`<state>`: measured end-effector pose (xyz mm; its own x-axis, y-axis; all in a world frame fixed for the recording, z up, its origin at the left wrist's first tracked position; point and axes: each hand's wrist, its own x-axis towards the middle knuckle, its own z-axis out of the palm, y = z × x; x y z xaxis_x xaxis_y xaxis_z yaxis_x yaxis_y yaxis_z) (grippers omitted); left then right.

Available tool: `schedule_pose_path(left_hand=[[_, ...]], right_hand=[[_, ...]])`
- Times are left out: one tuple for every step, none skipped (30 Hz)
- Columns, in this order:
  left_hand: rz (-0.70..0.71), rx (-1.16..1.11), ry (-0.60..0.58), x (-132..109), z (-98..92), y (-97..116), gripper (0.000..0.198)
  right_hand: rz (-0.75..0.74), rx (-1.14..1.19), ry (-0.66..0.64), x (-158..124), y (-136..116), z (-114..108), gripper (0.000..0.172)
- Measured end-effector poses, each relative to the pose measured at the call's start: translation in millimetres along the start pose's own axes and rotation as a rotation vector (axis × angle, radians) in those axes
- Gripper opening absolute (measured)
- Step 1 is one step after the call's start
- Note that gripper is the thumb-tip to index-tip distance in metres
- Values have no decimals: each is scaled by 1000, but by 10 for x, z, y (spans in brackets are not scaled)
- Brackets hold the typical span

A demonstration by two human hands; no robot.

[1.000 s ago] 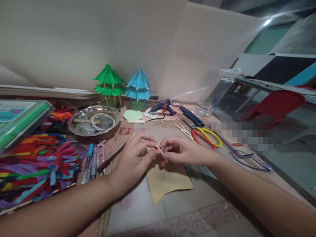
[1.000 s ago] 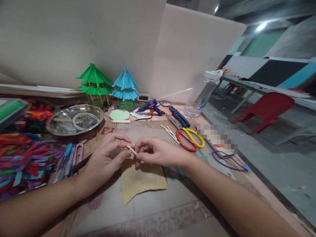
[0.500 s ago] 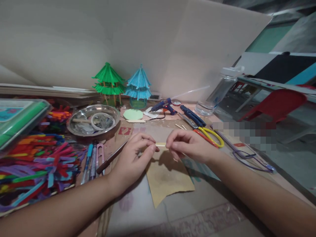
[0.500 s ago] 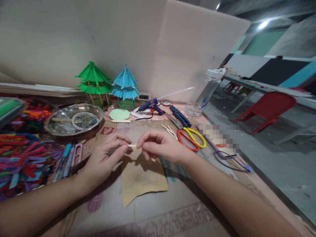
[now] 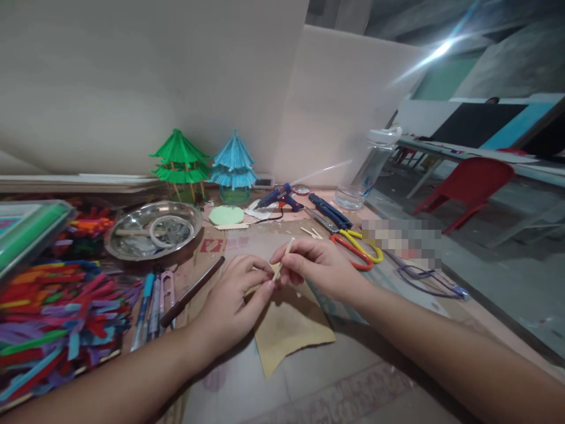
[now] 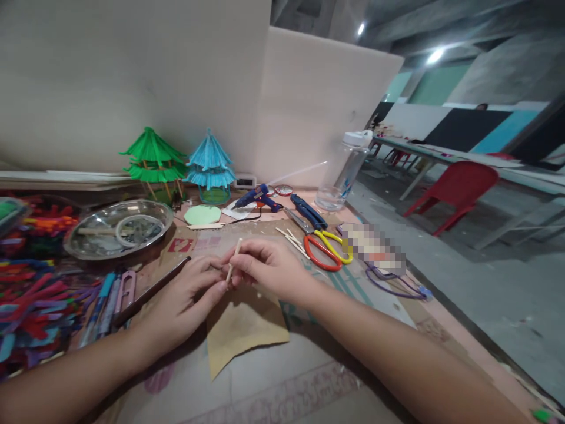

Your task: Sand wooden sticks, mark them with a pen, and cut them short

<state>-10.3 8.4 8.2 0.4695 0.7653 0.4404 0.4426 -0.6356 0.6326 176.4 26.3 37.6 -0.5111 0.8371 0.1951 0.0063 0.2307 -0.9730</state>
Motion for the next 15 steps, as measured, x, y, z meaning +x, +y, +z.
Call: schedule_pose_path(left_hand=[[8, 10, -5, -4, 3, 3, 28], [16, 20, -10, -8, 6, 5, 28], [22, 34, -14, -12, 9, 5, 29], [24, 53, -10, -16, 13, 4, 29], [19, 83, 2, -20, 17, 0, 27], [6, 125, 14, -25, 23, -4, 22], [-16, 178, 23, -30, 30, -9, 20], [-42, 235, 21, -36, 39, -14, 24], [-68, 292, 8, -41, 48, -19, 33], [-89, 343, -20, -45, 58, -24, 41], [-103, 384, -56, -49, 66, -27, 44], [-110, 415, -92, -50, 72, -29, 44], [-113, 438, -125, -50, 77, -30, 41], [-114, 453, -155, -49, 80, -30, 38], [-113, 462, -180, -47, 82, -29, 34]], right_hand=[[-12, -25, 10, 1, 0, 4, 28], [-22, -47, 26, 5, 4, 4, 28], [-31, -63, 45, 12, 10, -3, 28], [-38, -77, 65, 19, 19, -18, 28], [-46, -96, 81, 26, 27, -41, 27], [-58, -126, 92, 32, 34, -73, 27], [-69, -174, 95, 35, 40, -110, 26], [-74, -242, 86, 34, 45, -151, 23], [-72, -322, 63, 30, 50, -189, 21], [-60, -402, 29, 23, 55, -220, 18], [-42, -473, -14, 14, 62, -239, 15], [-21, -526, -58, 5, 72, -244, 12], [-1, -560, -101, -4, 86, -235, 9], [12, -582, -134, -10, 101, -214, 8], [15, -605, -157, -12, 117, -185, 8]])
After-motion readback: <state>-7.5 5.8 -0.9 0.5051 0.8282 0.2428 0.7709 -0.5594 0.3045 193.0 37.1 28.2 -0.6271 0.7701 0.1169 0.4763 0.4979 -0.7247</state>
